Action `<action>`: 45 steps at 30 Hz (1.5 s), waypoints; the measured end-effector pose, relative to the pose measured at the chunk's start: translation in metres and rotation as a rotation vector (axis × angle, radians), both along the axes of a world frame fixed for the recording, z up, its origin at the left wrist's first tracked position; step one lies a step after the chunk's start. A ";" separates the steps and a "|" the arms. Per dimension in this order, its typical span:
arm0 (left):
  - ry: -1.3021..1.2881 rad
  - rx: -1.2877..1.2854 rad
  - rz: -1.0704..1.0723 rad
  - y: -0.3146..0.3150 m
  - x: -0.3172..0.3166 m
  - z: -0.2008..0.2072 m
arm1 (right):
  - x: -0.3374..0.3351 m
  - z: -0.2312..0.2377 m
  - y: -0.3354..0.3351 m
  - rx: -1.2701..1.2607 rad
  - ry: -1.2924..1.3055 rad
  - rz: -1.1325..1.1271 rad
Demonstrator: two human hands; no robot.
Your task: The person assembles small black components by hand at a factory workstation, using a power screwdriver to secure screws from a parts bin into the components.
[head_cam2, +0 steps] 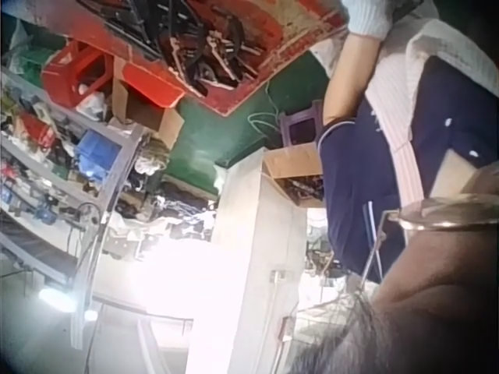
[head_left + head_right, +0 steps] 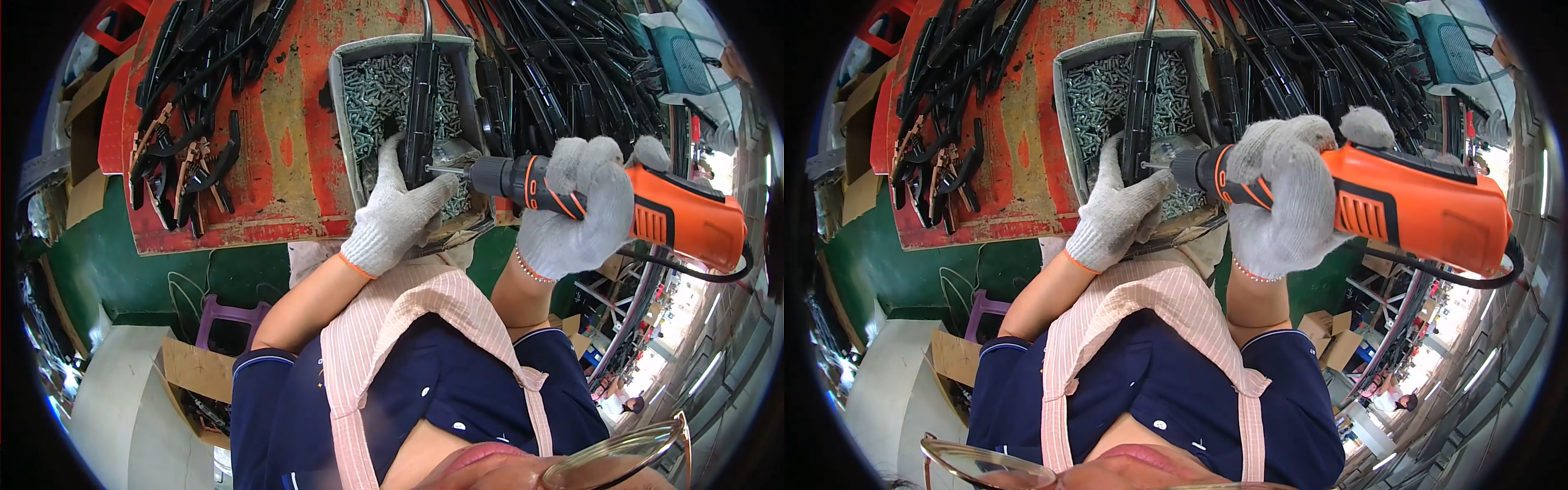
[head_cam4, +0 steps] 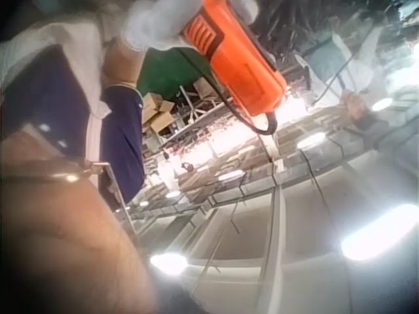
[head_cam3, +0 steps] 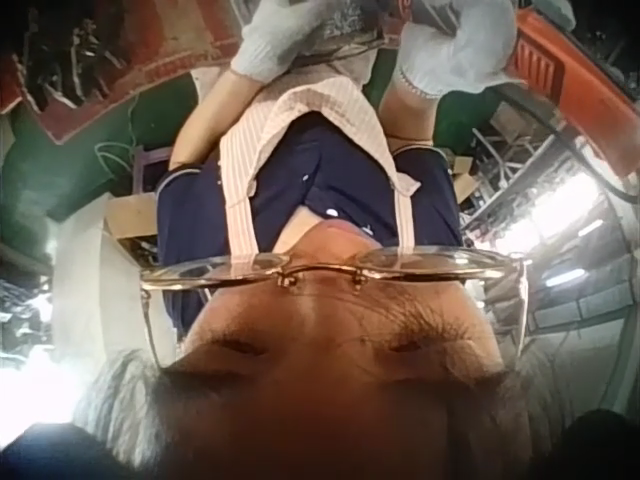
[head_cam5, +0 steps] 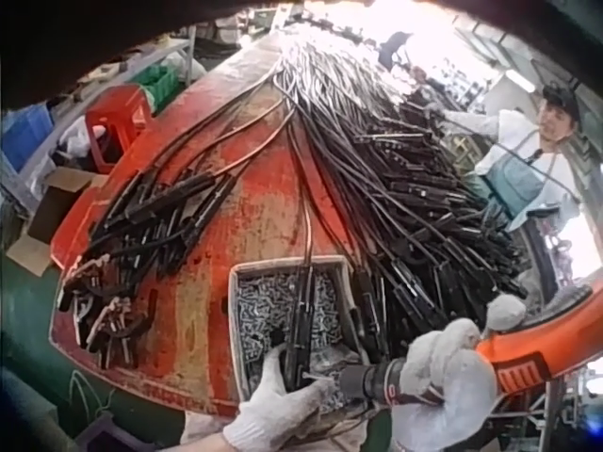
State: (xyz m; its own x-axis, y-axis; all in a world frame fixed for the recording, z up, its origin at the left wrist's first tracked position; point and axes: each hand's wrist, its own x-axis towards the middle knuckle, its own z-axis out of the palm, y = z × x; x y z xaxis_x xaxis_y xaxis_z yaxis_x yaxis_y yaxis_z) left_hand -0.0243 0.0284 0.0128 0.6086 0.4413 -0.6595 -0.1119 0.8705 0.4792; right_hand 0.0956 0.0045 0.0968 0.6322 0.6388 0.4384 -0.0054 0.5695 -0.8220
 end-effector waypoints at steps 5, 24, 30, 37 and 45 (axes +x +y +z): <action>-0.003 0.057 0.016 -0.002 -0.003 -0.002 | 0.010 -0.006 -0.007 0.019 -0.055 0.106; -0.158 0.318 -0.011 -0.018 0.070 0.062 | 0.076 0.030 -0.140 0.439 0.115 -0.479; 0.080 0.478 -0.398 -0.023 0.150 0.046 | 0.081 0.044 -0.156 0.412 0.099 -0.797; -0.100 1.078 -0.294 -0.003 0.053 0.037 | 0.060 0.035 -0.104 0.144 0.113 -0.755; 1.090 1.573 0.189 0.083 -0.125 0.010 | 0.018 -0.016 -0.001 -0.656 -0.071 0.165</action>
